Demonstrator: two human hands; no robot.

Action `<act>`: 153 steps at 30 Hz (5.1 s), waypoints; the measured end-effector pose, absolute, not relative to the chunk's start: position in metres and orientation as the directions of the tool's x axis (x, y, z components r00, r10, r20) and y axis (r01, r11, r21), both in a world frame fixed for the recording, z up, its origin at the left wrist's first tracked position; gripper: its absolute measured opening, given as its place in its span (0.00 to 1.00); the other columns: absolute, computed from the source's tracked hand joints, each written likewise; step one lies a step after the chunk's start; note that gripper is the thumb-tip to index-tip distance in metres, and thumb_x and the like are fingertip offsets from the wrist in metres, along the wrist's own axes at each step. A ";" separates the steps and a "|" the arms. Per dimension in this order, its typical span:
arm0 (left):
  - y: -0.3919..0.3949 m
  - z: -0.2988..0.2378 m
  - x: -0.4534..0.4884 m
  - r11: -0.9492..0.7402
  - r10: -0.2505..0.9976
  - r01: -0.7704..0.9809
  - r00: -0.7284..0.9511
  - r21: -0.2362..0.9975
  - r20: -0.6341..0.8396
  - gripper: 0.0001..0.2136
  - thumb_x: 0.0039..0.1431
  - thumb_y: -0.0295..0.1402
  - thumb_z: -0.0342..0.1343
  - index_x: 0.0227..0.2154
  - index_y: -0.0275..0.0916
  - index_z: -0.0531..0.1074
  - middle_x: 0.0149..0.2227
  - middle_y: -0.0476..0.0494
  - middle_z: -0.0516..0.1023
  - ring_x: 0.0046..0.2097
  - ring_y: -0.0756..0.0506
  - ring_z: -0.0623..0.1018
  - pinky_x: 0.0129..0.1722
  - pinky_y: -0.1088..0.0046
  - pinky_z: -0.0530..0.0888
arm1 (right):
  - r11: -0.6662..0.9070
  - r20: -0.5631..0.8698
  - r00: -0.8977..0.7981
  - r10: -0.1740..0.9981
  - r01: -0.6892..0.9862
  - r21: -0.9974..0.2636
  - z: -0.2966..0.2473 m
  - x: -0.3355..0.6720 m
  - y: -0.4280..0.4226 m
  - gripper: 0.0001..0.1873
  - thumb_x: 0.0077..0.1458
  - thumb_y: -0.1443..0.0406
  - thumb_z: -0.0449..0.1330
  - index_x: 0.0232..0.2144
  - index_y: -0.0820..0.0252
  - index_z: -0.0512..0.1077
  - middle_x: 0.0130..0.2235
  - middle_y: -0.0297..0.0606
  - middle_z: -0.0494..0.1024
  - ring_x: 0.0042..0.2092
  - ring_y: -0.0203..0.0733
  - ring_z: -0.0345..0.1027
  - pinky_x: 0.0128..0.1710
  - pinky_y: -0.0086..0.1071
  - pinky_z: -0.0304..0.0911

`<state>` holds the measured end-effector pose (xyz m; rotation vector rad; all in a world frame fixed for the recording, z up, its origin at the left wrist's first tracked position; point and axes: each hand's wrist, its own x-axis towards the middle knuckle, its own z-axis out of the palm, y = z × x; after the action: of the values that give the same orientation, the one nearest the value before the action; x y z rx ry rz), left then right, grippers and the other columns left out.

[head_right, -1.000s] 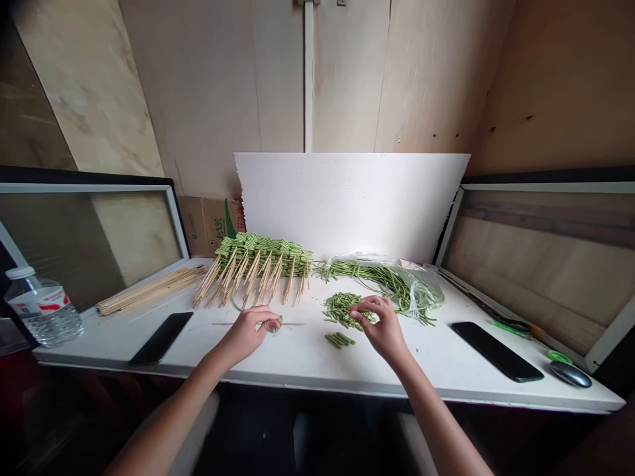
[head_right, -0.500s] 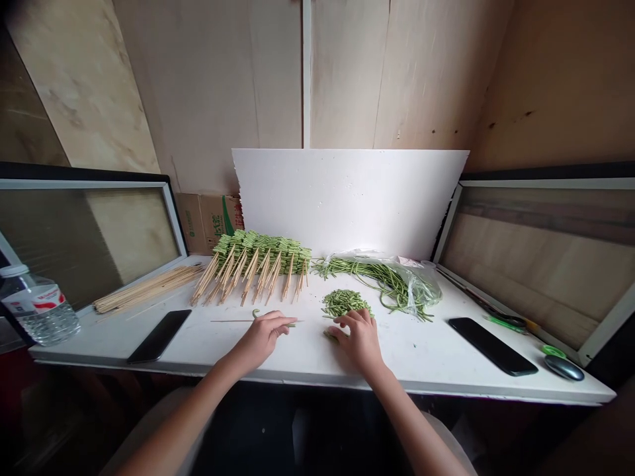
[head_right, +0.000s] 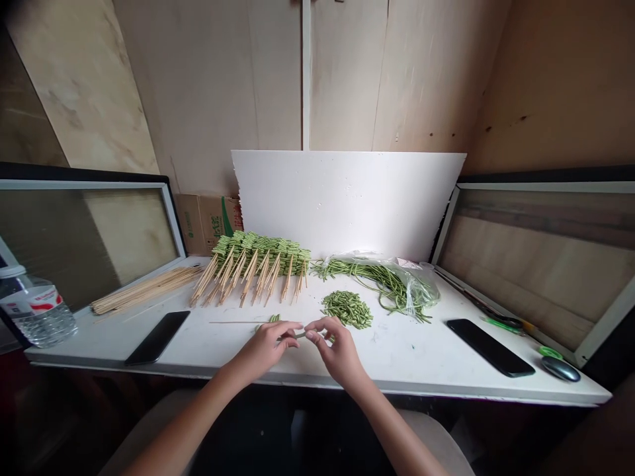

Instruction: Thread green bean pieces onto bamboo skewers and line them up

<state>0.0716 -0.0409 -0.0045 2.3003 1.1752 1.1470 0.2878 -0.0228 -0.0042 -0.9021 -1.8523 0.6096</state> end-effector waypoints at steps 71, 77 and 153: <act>-0.045 -0.002 0.073 -0.718 0.682 0.522 0.395 0.461 0.616 0.19 0.67 0.21 0.54 0.58 0.43 0.72 0.44 0.43 0.78 0.44 0.45 0.80 0.46 0.67 0.80 | 0.679 0.544 -0.420 0.727 0.323 -0.659 0.002 0.293 -0.022 0.15 0.63 0.50 0.63 0.39 0.52 0.83 0.37 0.41 0.83 0.41 0.48 0.72 0.41 0.39 0.67; -0.042 -0.002 0.068 -0.630 0.749 0.665 0.382 0.402 0.541 0.12 0.67 0.22 0.54 0.45 0.41 0.80 0.40 0.43 0.80 0.39 0.45 0.80 0.41 0.69 0.76 | 0.677 0.563 -0.381 0.733 0.339 -0.653 0.006 0.298 -0.021 0.13 0.65 0.52 0.63 0.39 0.52 0.81 0.38 0.41 0.83 0.43 0.50 0.70 0.40 0.40 0.66; -0.042 -0.003 0.070 -0.680 0.672 0.684 0.435 0.266 0.600 0.11 0.64 0.18 0.57 0.41 0.41 0.79 0.37 0.46 0.79 0.39 0.45 0.74 0.40 0.69 0.72 | 0.782 0.667 -0.409 0.622 0.366 -0.505 0.004 0.285 -0.029 0.05 0.66 0.60 0.63 0.38 0.52 0.79 0.36 0.40 0.79 0.40 0.48 0.67 0.43 0.44 0.64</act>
<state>0.0704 -0.0417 -0.0033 2.6752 1.2636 1.1065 0.2848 -0.0288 0.0036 -0.7374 -2.0419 0.3479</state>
